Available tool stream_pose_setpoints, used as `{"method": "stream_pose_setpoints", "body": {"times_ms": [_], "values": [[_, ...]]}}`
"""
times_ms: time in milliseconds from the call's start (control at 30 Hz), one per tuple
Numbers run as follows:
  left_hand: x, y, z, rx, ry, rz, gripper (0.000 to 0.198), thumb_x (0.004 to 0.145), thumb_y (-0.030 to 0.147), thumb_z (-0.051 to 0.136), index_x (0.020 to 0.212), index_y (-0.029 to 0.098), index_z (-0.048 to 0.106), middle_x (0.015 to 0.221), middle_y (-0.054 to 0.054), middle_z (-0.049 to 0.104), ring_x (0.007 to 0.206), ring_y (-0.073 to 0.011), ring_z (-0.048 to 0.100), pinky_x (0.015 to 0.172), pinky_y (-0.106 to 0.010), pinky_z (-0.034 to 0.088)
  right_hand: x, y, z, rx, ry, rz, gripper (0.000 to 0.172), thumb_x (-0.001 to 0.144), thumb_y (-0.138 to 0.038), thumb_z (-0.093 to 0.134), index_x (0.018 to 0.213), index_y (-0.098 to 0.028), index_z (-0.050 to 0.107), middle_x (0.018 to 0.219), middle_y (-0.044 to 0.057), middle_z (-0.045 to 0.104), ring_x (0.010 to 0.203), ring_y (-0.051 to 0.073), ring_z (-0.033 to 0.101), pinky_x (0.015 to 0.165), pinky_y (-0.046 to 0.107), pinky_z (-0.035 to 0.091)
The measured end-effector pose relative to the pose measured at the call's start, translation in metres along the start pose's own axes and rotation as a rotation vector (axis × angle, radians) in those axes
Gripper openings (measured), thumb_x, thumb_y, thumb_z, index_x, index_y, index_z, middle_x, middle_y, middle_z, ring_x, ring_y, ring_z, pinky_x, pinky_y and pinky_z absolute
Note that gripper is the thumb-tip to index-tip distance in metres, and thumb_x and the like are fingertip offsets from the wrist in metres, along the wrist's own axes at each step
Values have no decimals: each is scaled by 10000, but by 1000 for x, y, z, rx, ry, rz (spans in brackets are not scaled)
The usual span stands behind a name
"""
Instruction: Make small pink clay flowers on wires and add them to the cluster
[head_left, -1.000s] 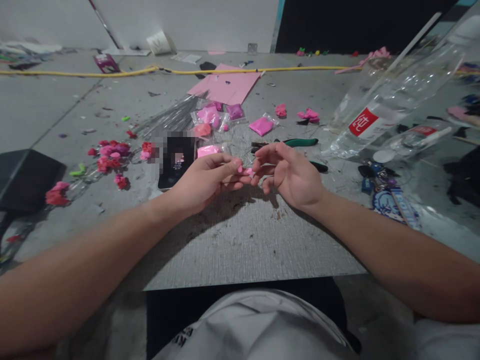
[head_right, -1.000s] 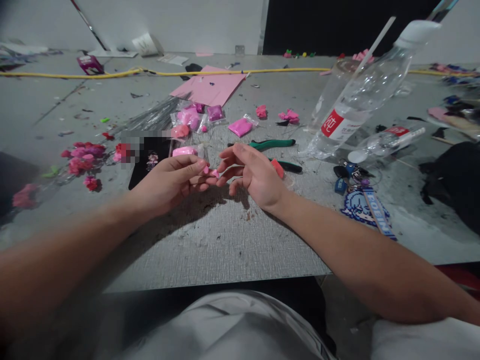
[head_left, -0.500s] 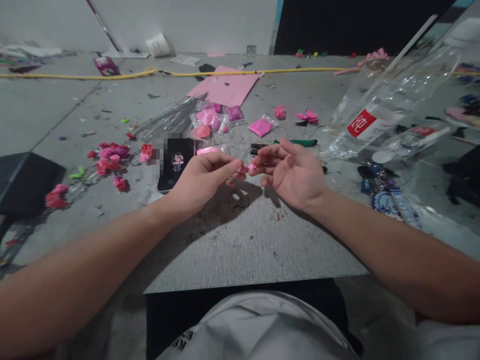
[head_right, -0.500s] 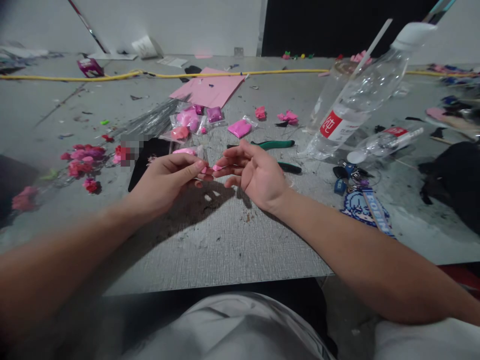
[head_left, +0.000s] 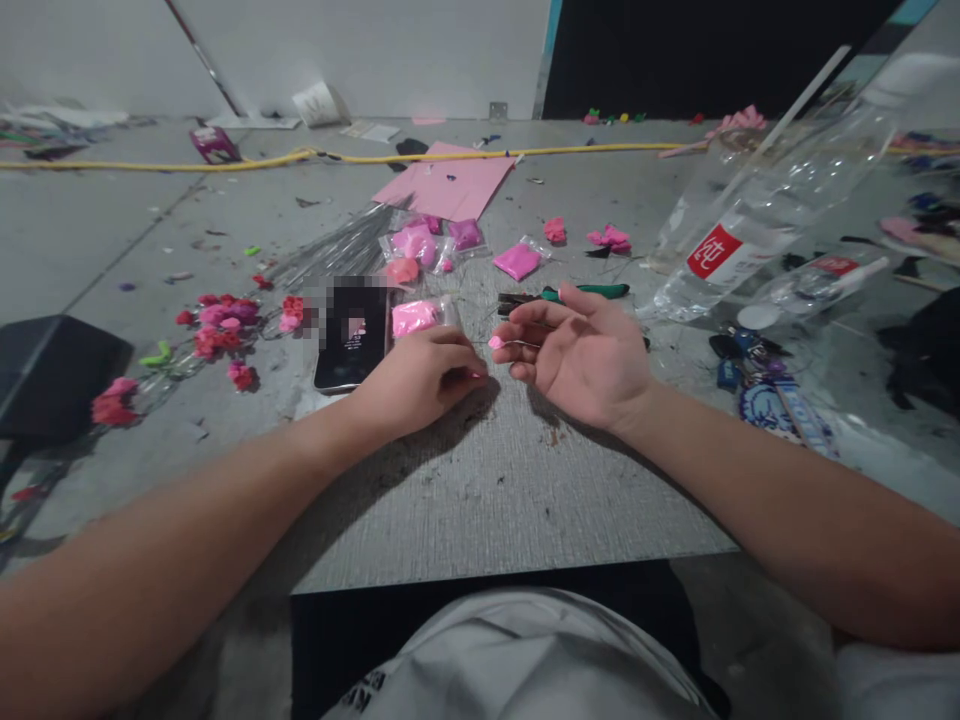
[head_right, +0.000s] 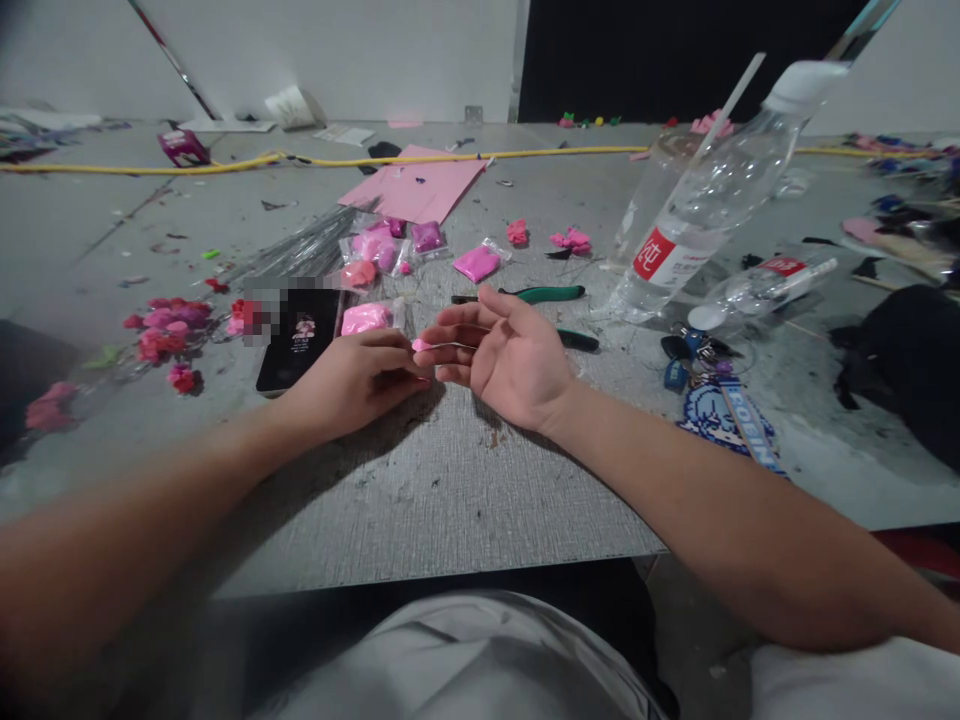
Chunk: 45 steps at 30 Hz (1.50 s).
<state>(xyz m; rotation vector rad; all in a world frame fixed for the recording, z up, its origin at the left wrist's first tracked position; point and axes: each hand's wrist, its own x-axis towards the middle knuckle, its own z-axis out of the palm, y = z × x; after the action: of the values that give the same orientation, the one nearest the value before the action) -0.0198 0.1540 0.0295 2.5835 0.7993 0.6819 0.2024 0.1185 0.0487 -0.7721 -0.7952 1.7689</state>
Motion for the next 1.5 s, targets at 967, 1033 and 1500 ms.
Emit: {"method": "stream_pose_setpoints", "body": {"times_ms": [967,1033,1500], "values": [[-4,43,5,-652,544,-244,87,857,239,837,914,214,777,915,-35,738,879,-166,703,805,-305,607,-11,3,8,-41,-110,-11,532,913,-717,582,891,-218,766,917,97,772,859,253,712,668,373,576],[-4,44,5,-626,561,-251,84,865,257,833,911,218,774,902,-34,734,865,-168,700,789,-310,607,-11,3,9,-52,-111,-34,528,916,-702,580,890,-213,779,957,105,774,898,257,715,664,361,571],[-7,50,5,-797,586,-370,195,837,385,871,946,238,805,900,-23,742,754,-147,686,683,-297,603,-19,8,7,-265,-209,-282,374,912,-551,622,997,-255,833,1292,98,714,1130,294,664,777,396,591]]}}
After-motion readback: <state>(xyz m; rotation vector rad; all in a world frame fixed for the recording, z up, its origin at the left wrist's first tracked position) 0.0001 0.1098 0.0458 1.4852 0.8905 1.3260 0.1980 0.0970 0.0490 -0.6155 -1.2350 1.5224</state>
